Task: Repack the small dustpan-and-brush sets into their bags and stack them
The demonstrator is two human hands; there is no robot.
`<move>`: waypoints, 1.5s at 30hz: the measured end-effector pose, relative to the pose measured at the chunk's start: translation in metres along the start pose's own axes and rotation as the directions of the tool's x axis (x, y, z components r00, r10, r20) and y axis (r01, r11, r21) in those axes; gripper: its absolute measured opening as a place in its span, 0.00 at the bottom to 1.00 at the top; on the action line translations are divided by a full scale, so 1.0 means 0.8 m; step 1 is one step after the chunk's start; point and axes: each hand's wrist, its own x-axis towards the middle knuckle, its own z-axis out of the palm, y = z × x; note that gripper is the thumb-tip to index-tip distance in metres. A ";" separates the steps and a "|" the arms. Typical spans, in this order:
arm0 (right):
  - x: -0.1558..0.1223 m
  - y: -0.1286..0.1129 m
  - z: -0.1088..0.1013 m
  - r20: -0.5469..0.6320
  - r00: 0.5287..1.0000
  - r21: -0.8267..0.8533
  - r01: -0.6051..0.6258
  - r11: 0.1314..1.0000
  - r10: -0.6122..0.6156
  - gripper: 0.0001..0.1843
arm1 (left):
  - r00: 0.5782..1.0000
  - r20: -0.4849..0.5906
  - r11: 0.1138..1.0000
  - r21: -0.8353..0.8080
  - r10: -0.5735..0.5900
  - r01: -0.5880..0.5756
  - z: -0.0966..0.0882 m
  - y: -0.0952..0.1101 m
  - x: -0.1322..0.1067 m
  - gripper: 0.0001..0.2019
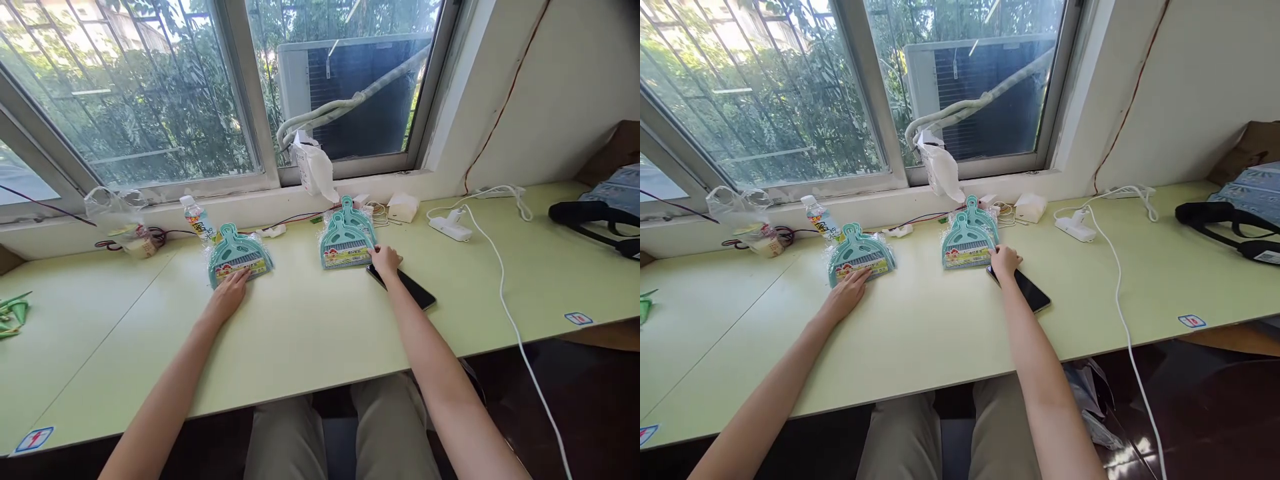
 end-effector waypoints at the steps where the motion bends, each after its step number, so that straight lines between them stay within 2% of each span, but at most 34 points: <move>1: 0.000 -0.001 0.000 -0.030 1.000 0.026 0.006 1.000 -0.005 0.14 | 1.000 0.004 1.000 0.003 -0.006 0.006 -0.001 0.000 0.000 0.24; 6: 0.003 -0.004 -0.009 -0.081 0.997 0.215 0.002 0.977 0.015 0.17 | 1.000 -0.005 1.000 0.020 -0.011 0.011 0.004 -0.001 -0.001 0.25; 12: -0.001 -0.013 -0.020 -0.082 0.996 0.311 0.001 0.950 0.026 0.17 | 0.998 -0.055 1.000 -0.017 0.015 -0.016 0.001 0.011 -0.001 0.27; 16: -0.007 -0.023 -0.019 -0.076 0.997 0.367 0.019 0.930 0.009 0.16 | 0.993 -0.112 0.996 -0.074 0.034 -0.042 -0.011 0.036 0.002 0.29; 19: -0.013 -0.033 -0.012 -0.064 0.998 0.442 0.027 0.897 0.001 0.16 | 0.980 -0.179 0.957 -0.287 -0.090 0.036 -0.013 0.072 0.019 0.29; 20: -0.016 -0.037 -0.009 -0.052 0.999 0.478 0.027 0.878 -0.003 0.16 | 0.967 -0.188 0.907 -0.413 -0.173 0.082 -0.012 0.088 0.030 0.30; 21: -0.019 -0.041 -0.005 -0.036 0.999 0.516 0.025 0.856 -0.007 0.16 | 0.949 -0.167 0.816 -0.562 -0.269 0.133 -0.009 0.105 0.043 0.30; 22: -0.022 -0.045 0.000 -0.018 1.000 0.551 0.022 0.834 -0.015 0.16 | 0.930 -0.094 0.672 -0.718 -0.355 0.184 -0.006 0.121 0.056 0.29; 23: -0.027 -0.050 0.004 -0.001 1.000 0.580 0.024 0.814 -0.029 0.16 | 0.919 0.022 0.490 -0.841 -0.393 0.229 -0.003 0.138 0.070 0.28; 25: -0.038 -0.059 0.012 0.031 0.994 0.607 0.068 0.792 -0.108 0.15 | 0.905 0.251 0.158 -0.934 -0.345 0.319 0.004 0.164 0.092 0.28; 26: -0.044 -0.062 0.015 0.041 0.984 0.598 0.114 0.793 -0.172 0.14 | 0.893 0.315 0.044 -0.937 -0.321 0.347 0.007 0.173 0.098 0.27; 28: -0.060 -0.069 0.018 0.051 0.948 0.531 0.242 0.812 -0.315 0.13 | 0.861 0.374 -0.113 -0.927 -0.343 0.358 0.012 0.180 0.101 0.25; 30: -0.078 -0.076 0.017 0.014 0.894 0.418 0.402 0.815 -0.448 0.14 | 0.828 0.388 -0.218 -0.920 -0.406 0.325 0.015 0.176 0.092 0.24; 32: -0.095 -0.083 0.013 -0.061 0.798 0.296 0.588 0.752 -0.600 0.18 | 0.808 0.383 -0.278 -0.919 -0.449 0.281 0.016 0.167 0.079 0.24; 34: -0.111 -0.091 0.008 -0.084 0.623 0.194 0.775 0.601 -0.777 0.18 | 0.802 0.357 -0.293 -0.926 -0.480 0.237 0.015 0.158 0.070 0.24; 36: -0.122 -0.099 0.005 -0.026 0.425 0.131 0.899 0.418 -0.905 0.14 | 0.800 0.319 -0.281 -0.939 -0.507 0.197 0.014 0.155 0.067 0.24; 37: -0.127 -0.101 0.004 0.010 0.349 0.112 0.931 0.348 -0.937 0.13 | 0.802 0.301 -0.267 -0.946 -0.515 0.183 0.014 0.154 0.067 0.23; 38: -0.130 -0.104 0.004 0.042 0.300 0.095 0.948 0.303 -0.953 0.13 | 0.809 0.281 -0.250 -0.953 -0.517 0.172 0.014 0.155 0.068 0.23; 39: -0.132 -0.105 0.004 0.069 0.276 0.075 0.957 0.281 -0.959 0.14 | 0.820 0.259 -0.229 -0.960 -0.510 0.161 0.014 0.156 0.069 0.23; 40: -0.133 -0.105 0.005 0.091 0.274 0.053 0.959 0.279 -0.957 0.15 | 0.834 0.235 -0.209 -0.967 -0.499 0.147 0.015 0.157 0.069 0.24; 43: -0.130 -0.101 0.006 0.145 0.320 0.006 0.946 0.325 -0.936 0.17 | 0.853 0.165 -0.176 -0.981 -0.494 0.088 0.015 0.159 0.069 0.28; 45: -0.126 -0.097 0.008 0.194 0.354 0.009 0.932 0.363 -0.915 0.18 | 0.833 0.139 -0.180 -0.982 -0.536 0.049 0.014 0.158 0.068 0.31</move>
